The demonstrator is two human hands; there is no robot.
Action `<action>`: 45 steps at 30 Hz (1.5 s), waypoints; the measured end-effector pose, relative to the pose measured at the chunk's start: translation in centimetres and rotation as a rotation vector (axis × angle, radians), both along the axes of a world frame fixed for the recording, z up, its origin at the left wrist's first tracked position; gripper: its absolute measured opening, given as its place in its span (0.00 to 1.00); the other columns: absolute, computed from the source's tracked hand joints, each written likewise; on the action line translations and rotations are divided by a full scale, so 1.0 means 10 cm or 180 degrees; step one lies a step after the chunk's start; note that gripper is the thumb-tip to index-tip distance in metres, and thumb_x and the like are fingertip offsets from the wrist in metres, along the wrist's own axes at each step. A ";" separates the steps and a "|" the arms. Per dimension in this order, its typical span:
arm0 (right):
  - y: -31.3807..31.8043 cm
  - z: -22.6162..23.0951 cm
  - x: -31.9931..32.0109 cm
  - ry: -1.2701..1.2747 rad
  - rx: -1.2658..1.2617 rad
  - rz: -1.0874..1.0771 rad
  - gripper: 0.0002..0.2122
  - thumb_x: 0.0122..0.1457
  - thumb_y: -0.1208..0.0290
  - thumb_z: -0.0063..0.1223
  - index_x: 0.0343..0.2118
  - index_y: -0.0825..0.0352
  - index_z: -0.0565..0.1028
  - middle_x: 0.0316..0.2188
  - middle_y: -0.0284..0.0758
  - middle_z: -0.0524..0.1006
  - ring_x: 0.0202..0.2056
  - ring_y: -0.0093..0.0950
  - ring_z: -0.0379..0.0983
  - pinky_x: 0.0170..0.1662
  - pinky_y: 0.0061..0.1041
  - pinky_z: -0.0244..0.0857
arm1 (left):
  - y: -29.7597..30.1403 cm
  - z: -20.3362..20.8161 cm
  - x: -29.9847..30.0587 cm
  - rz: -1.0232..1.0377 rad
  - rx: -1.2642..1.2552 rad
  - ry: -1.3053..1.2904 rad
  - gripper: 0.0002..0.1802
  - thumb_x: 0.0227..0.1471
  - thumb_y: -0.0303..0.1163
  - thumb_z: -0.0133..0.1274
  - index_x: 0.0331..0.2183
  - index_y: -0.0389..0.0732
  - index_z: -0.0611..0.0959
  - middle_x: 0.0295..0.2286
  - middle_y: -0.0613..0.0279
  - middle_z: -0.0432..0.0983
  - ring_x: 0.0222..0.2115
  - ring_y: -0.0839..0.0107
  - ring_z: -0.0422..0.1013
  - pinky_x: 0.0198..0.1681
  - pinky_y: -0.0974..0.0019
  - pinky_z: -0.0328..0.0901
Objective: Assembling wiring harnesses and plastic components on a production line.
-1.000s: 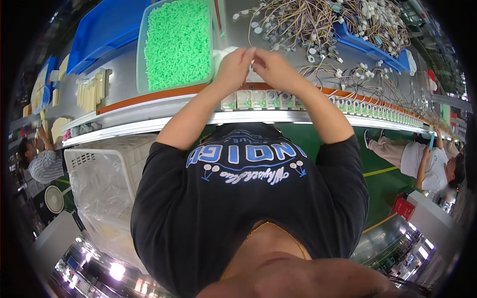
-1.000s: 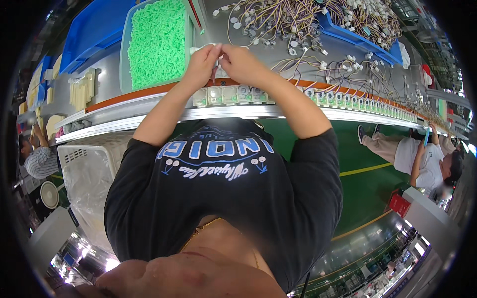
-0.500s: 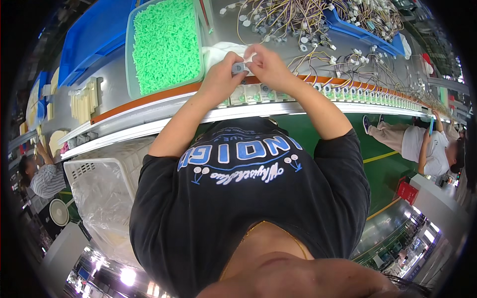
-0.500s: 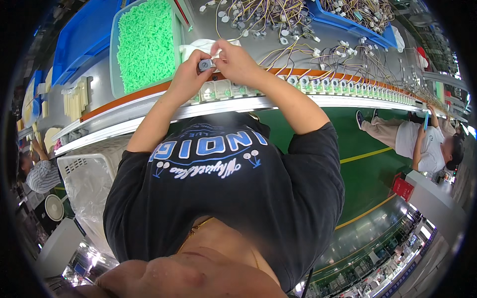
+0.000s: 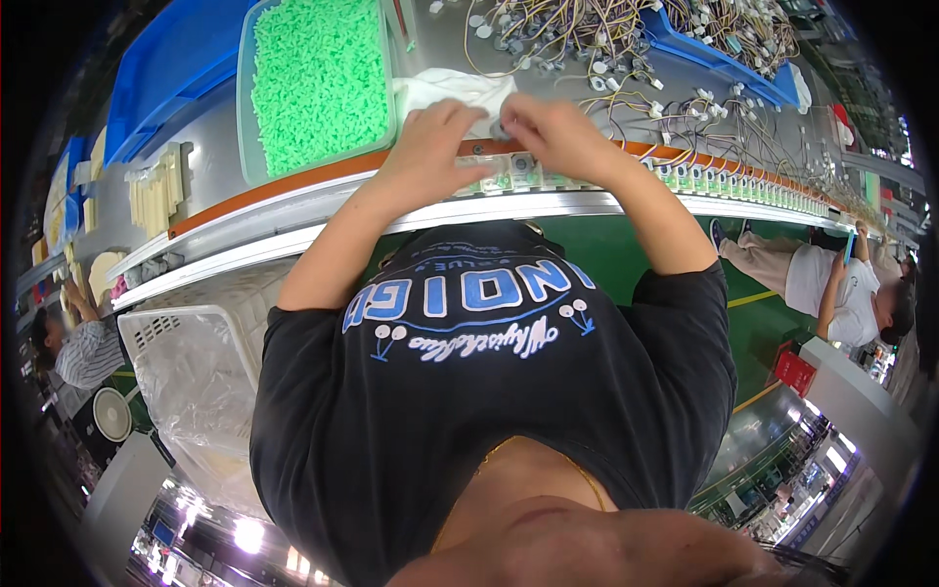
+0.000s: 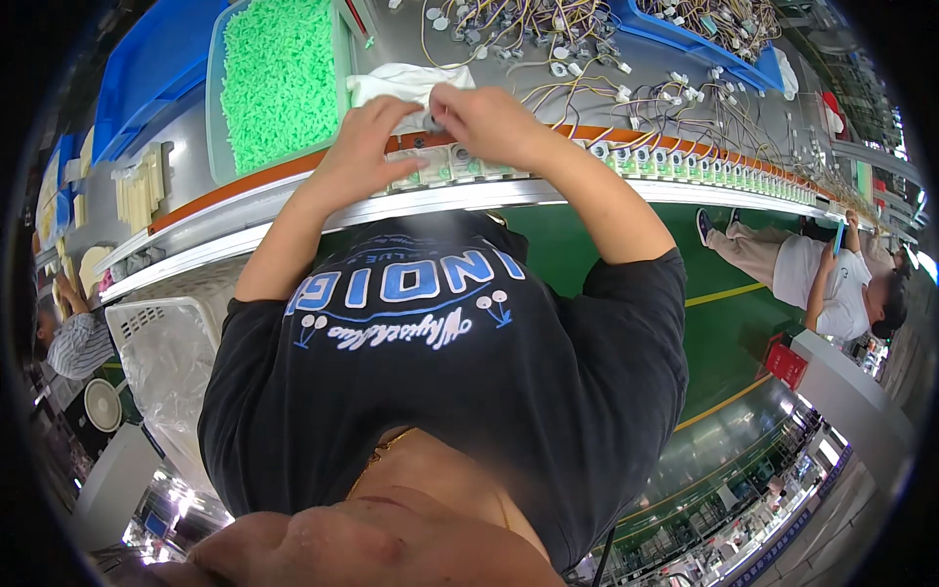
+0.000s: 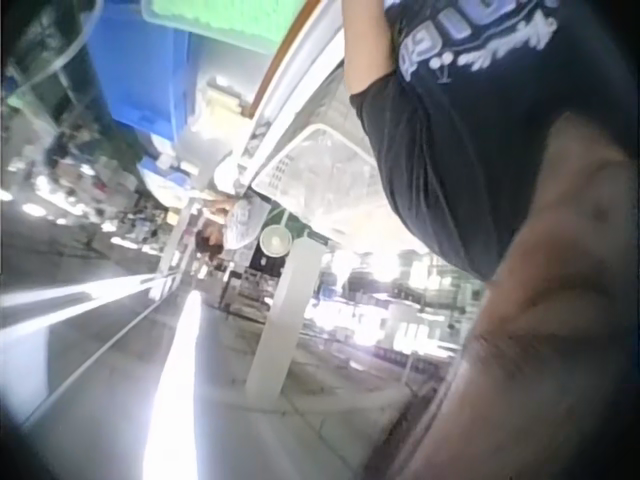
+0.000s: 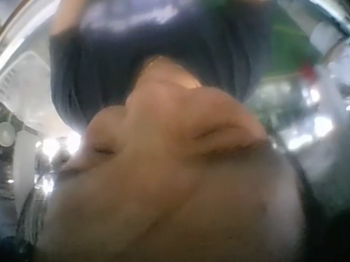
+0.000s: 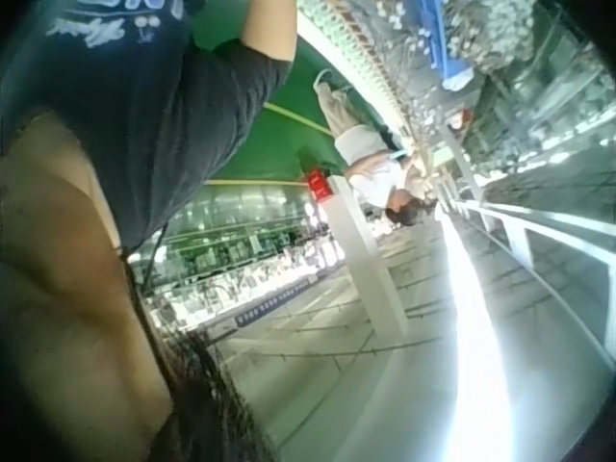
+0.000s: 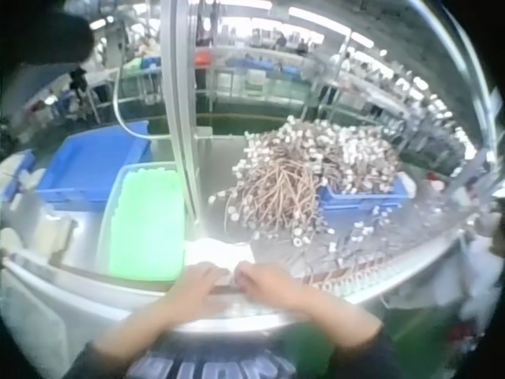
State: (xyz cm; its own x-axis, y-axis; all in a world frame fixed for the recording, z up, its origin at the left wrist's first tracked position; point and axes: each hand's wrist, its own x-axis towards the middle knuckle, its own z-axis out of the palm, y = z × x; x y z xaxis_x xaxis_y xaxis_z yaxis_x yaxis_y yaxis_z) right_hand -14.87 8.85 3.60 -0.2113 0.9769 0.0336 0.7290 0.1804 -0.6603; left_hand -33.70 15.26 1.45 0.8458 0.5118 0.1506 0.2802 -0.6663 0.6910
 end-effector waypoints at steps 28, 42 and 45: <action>-0.11 -0.29 -0.13 -0.0685 0.0459 0.0781 0.06 0.41 0.76 0.49 0.25 0.68 0.67 0.21 0.38 0.70 0.25 0.37 0.68 0.28 0.32 0.62 | -0.25 -0.27 0.09 0.0385 0.0290 0.0121 0.13 0.35 0.31 0.53 0.29 0.41 0.70 0.30 0.61 0.66 0.35 0.63 0.63 0.37 0.62 0.54; 1.13 -0.90 0.50 0.0082 -0.0340 -0.0350 0.15 0.43 0.68 0.49 0.36 0.67 0.71 0.27 0.42 0.74 0.31 0.36 0.72 0.34 0.32 0.65 | -0.26 -0.22 0.05 0.0364 0.0119 0.0144 0.18 0.36 0.29 0.52 0.33 0.40 0.68 0.31 0.60 0.67 0.33 0.66 0.66 0.38 0.64 0.54; 1.54 -1.20 0.29 -0.0744 -0.0785 -0.0936 0.20 0.41 0.68 0.50 0.37 0.76 0.68 0.27 0.50 0.73 0.34 0.41 0.71 0.37 0.33 0.64 | -0.21 -0.19 0.07 0.0349 -0.0199 -0.0028 0.19 0.37 0.29 0.53 0.35 0.39 0.68 0.33 0.59 0.66 0.34 0.65 0.66 0.40 0.64 0.53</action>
